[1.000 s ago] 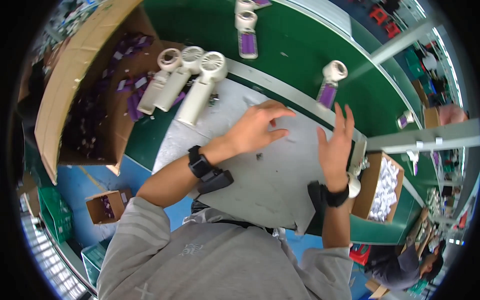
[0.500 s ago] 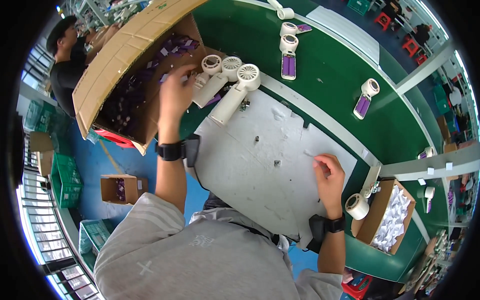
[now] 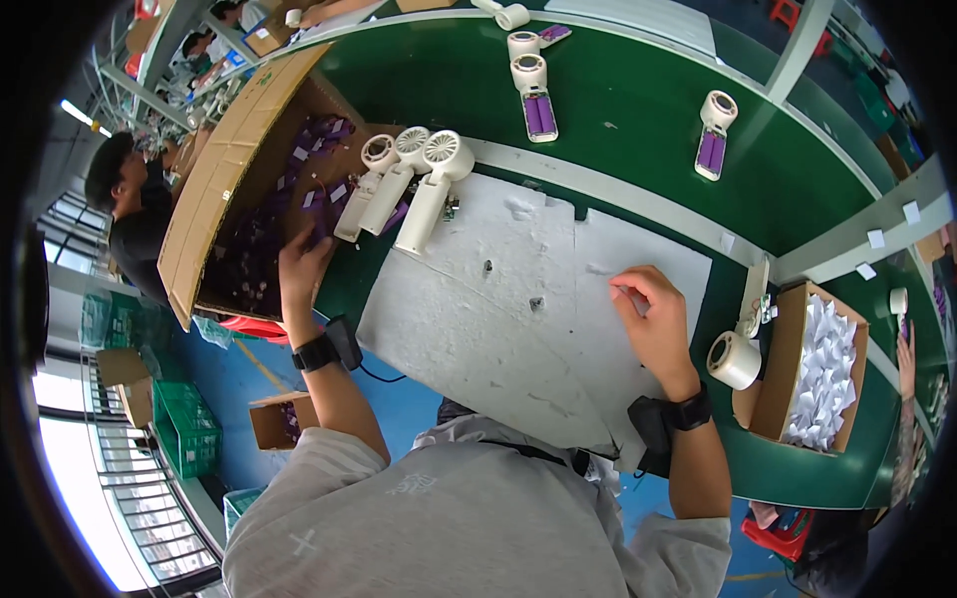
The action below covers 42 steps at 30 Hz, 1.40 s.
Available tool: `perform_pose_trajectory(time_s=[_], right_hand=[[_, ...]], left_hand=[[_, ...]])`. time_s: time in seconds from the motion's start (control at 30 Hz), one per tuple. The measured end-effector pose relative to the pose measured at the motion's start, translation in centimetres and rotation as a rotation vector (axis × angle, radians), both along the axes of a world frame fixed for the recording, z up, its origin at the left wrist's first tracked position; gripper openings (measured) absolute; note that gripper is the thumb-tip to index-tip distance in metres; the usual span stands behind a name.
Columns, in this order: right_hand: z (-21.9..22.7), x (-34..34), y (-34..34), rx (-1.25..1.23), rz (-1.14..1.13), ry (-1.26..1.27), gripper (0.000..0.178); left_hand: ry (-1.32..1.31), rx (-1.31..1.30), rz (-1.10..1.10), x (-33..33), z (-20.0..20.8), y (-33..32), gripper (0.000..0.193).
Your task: Assembling small handheld fans by installing internal components such as batteries and circuit boards into the plastic housing.
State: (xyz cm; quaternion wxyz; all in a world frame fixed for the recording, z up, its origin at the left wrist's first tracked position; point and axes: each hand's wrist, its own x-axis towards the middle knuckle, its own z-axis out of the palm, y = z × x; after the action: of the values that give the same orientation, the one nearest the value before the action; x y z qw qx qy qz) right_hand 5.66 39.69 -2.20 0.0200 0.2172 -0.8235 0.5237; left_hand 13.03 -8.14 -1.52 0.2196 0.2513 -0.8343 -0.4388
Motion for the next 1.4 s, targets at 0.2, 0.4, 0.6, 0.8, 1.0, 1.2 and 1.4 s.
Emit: perform_pose_trajectory(time_s=[0.2, 0.4, 0.6, 0.8, 1.0, 1.2, 1.4], right_hand=[[0.4, 0.5, -0.3, -0.274, 0.019, -0.233, 0.017], [1.0, 1.9, -2.0, -0.854, 0.301, -0.76, 0.039], [-3.8, 0.0, 1.5, -1.071, 0.385, -0.761, 0.052], [0.4, 1.8, -1.2, -0.881, 0.087, -0.624, 0.051], [-0.3, 1.7, -0.3, -0.596, 0.122, -0.423, 0.049], [1.0, 1.6, -1.0, -0.635, -0.046, -0.373, 0.052], [0.0, 0.2, 0.4, -0.264, -0.247, -0.142, 0.059]], left_hand=[[0.235, 0.216, 0.042, 1.2, 4.2, 3.6, 0.057], [0.173, 0.335, -0.786, 1.1, 7.4, 19.3, 0.074], [-0.147, -0.765, -0.305, -4.6, 4.1, 16.4, 0.074], [-0.272, -0.392, -0.407, -6.9, 4.1, 14.0, 0.073], [-0.065, 0.648, -0.754, -6.5, 6.0, 16.5, 0.083], [-0.13, 1.143, -1.092, -4.9, 4.9, 25.9, 0.09], [-0.296, 0.649, -1.254, -7.8, 3.3, 29.2, 0.067]])
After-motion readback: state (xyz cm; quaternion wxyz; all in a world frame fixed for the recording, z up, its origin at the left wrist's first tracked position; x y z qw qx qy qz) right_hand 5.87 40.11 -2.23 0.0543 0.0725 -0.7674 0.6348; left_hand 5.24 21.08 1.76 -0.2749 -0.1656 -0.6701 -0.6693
